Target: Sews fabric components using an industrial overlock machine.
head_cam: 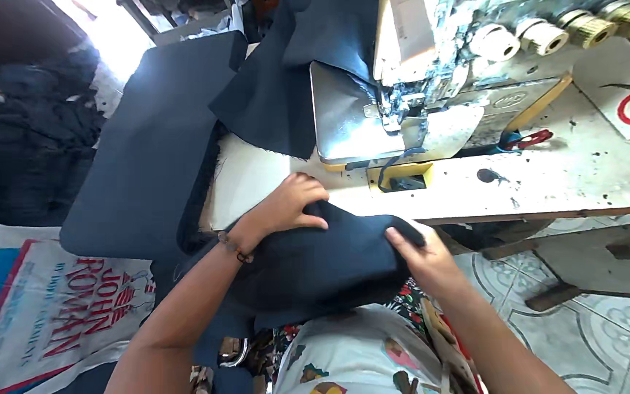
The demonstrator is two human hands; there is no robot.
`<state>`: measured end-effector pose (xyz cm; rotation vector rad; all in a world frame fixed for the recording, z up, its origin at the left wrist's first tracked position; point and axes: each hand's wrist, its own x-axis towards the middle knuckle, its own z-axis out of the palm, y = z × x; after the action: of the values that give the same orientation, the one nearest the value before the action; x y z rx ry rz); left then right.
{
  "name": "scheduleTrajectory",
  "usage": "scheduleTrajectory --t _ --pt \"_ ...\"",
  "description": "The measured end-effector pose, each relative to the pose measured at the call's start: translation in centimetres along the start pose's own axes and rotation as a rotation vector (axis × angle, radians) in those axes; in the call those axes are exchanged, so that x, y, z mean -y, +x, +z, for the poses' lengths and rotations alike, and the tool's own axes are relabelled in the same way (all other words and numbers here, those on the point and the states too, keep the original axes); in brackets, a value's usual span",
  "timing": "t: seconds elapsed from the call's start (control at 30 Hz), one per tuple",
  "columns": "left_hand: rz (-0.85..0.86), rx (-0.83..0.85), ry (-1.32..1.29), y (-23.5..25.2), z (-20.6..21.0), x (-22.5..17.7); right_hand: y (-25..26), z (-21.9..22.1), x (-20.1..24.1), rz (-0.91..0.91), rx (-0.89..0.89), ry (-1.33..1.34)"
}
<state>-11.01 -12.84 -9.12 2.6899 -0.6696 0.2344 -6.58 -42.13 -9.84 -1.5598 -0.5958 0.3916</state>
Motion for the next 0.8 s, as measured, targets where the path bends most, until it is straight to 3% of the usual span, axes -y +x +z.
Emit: scheduleTrajectory --t 0.13,0.3,0.43,0.6,0.8 --pt "-0.165 -0.083 0.001 -0.9 0.2 1.8 -0.5 -3.1 0.1 -0.042 -0.126 0.004" --pt "-0.315 -0.085 -0.071 -3.3 -1.8 -0.8 -0.4 -5.8 1.2 0.023 -0.189 0.038" --pt "-0.475 -0.03 -0.458 -2.5 -3.3 -3.8 0.0 -5.8 1.9 -0.05 -0.055 0.051" --pt "-0.421 -0.077 -0.436 -1.8 -1.6 -5.6 0.6 -5.4 4.3 -0.358 0.184 0.091" --pt "-0.412 -0.125 -0.486 -1.7 -2.0 -6.2 -0.3 -5.7 6.2 -0.422 0.272 0.067"
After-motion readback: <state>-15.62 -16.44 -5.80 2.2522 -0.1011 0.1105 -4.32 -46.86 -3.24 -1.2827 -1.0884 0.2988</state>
